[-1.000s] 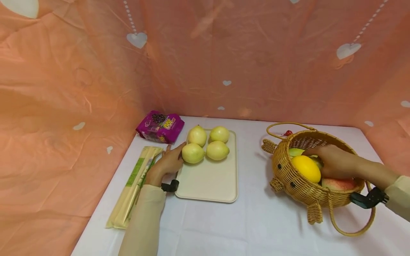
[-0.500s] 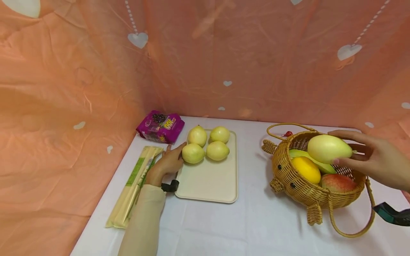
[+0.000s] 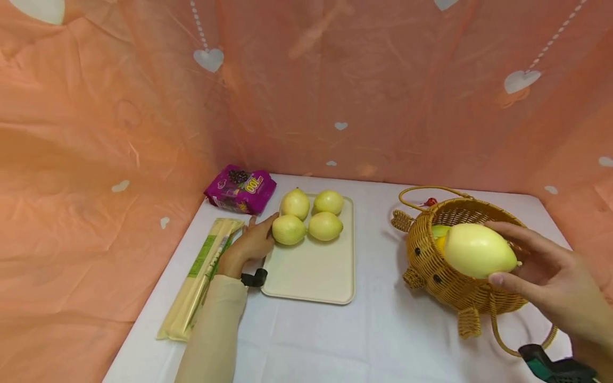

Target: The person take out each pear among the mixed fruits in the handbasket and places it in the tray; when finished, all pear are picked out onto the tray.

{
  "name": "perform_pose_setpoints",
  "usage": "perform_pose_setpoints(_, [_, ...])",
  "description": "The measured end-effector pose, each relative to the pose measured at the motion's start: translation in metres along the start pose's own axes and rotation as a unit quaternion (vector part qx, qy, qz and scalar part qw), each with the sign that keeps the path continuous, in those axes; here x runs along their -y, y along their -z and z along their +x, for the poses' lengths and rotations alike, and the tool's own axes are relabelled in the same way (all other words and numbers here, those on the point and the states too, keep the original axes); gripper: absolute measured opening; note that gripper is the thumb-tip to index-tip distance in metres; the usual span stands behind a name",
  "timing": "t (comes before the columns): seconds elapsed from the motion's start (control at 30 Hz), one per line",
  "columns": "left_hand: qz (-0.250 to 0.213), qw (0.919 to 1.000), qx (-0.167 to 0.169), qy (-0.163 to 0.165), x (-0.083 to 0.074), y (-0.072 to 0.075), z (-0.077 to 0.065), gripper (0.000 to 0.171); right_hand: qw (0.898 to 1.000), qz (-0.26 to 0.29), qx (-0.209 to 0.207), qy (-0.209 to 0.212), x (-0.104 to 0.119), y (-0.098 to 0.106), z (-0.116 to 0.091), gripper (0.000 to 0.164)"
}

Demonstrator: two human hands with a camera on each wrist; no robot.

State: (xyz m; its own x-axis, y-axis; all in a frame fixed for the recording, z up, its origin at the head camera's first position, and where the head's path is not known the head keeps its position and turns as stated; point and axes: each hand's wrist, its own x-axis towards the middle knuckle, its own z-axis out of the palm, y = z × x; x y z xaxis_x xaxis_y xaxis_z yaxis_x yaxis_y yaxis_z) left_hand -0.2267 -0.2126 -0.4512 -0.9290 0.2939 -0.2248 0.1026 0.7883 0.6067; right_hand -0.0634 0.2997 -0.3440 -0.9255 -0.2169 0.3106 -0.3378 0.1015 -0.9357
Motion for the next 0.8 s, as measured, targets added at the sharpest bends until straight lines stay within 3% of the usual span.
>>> perform_pose_setpoints(0.13, [0.001, 1.0, -0.003, -0.005, 0.001, 0.001, 0.0, 0.071, 1.0, 0.017, 0.014, -0.01, 0.004, -0.04, 0.007, 0.083])
perform_pose_setpoints(0.2, [0.0, 1.0, -0.001, -0.006, 0.001, 0.001, 0.0, 0.071, 0.998, 0.038, 0.043, 0.009, 0.002, -0.061, 0.017, 0.082])
perform_pose_setpoints(0.5, [0.005, 1.0, 0.001, 0.0, 0.0, 0.001, 0.0, 0.07, 0.988, 0.055, 0.142, 0.02, -0.018, -0.143, 0.056, 0.074])
perform_pose_setpoints(0.67, [0.005, 1.0, -0.004, 0.0, -0.003, 0.002, -0.002, 0.067, 0.981, 0.082, 0.178, -0.008, -0.036, -0.181, 0.079, 0.069])
perform_pose_setpoints(0.8, [0.003, 1.0, 0.0, -0.007, -0.003, 0.001, -0.002, 0.068, 0.977, 0.102, 0.181, -0.036, -0.055, -0.209, 0.094, 0.069])
